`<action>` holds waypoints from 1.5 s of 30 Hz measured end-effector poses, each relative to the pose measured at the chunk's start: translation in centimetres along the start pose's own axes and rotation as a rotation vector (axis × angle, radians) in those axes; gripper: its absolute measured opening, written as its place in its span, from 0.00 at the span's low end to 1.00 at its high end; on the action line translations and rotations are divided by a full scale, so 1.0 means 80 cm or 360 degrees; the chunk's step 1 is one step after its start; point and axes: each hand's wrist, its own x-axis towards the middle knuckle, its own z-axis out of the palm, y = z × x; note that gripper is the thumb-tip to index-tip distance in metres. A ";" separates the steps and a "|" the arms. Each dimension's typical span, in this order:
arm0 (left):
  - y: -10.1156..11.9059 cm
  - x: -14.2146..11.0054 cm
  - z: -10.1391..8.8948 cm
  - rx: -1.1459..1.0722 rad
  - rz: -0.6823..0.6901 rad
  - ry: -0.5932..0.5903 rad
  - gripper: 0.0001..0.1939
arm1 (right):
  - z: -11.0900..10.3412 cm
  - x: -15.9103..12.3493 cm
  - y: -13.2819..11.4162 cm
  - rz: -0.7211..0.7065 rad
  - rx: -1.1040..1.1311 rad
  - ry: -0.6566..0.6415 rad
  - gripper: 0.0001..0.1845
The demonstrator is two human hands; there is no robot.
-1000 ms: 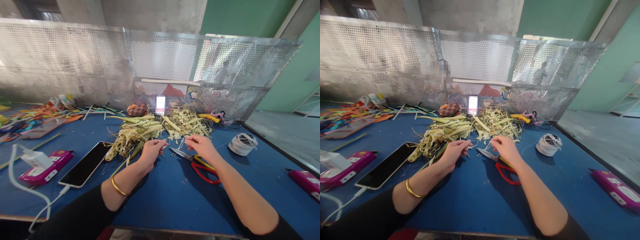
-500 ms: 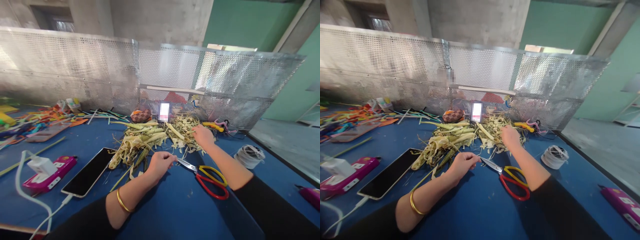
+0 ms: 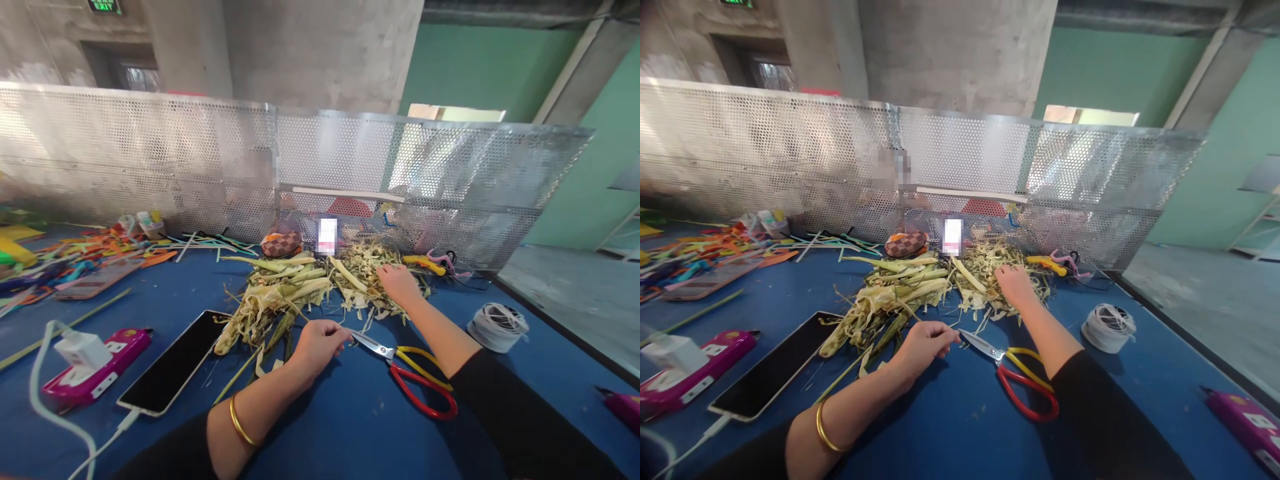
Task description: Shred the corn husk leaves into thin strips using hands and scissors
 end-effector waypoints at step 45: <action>0.014 0.012 0.030 -0.0438 -0.0104 -0.0222 0.08 | -0.082 -0.114 -0.085 0.0951 0.2851 -0.0151 0.16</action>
